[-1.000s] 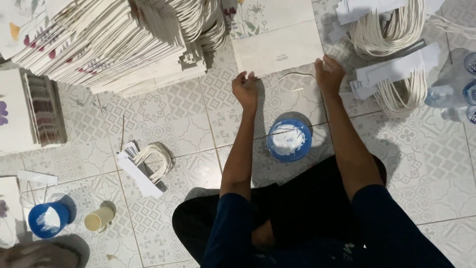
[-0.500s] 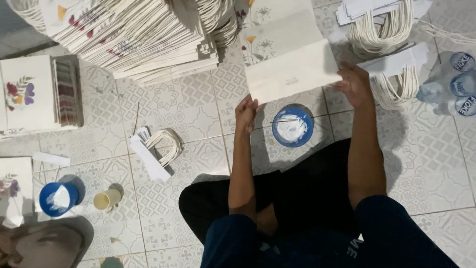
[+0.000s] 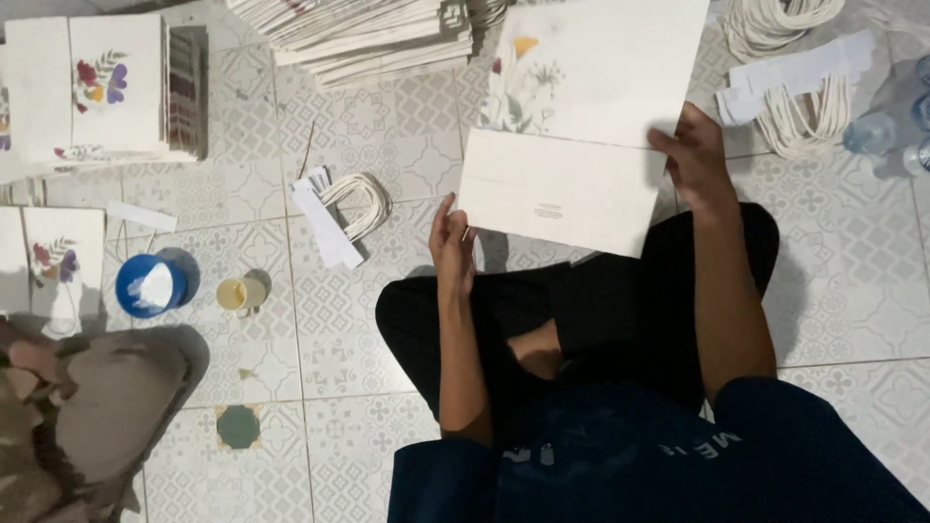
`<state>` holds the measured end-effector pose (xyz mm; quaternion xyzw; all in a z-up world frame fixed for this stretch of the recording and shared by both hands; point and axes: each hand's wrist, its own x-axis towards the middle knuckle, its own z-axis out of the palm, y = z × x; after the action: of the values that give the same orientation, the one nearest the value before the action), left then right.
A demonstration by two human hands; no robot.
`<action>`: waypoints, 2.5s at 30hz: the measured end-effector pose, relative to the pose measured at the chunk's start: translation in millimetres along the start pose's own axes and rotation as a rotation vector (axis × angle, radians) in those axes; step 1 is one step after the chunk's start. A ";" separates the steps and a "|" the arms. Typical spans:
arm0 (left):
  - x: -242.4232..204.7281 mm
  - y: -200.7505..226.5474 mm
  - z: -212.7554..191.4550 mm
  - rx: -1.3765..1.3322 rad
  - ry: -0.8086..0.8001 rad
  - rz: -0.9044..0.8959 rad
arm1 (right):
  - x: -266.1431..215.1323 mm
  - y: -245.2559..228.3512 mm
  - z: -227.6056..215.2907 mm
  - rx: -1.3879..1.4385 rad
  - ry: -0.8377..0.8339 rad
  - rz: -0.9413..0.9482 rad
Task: The person sits on a tiled floor and glues white paper strips onto a floral-patterned card. They use a small stick to apply white adhesive from a blue bowl, then press the strips onto the card surface. The process is repeated for multiple strips.
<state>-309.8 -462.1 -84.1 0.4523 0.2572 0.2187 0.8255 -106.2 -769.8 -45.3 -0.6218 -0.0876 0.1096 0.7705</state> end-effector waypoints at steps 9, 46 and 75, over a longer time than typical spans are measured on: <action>-56.0 -53.1 -54.6 -0.100 0.151 -0.022 | -36.5 46.0 119.3 0.148 -0.115 0.011; 111.8 -71.2 -126.4 1.607 -0.196 0.080 | -106.3 274.3 227.9 0.284 -0.332 0.960; 162.7 23.8 -236.0 1.020 0.656 0.585 | 45.0 176.7 367.6 -0.629 -0.816 -0.480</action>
<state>-334.1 -204.0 -208.8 0.7468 0.4325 0.4105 0.2943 -173.3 -376.4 -140.4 -0.6912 -0.5456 0.1315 0.4553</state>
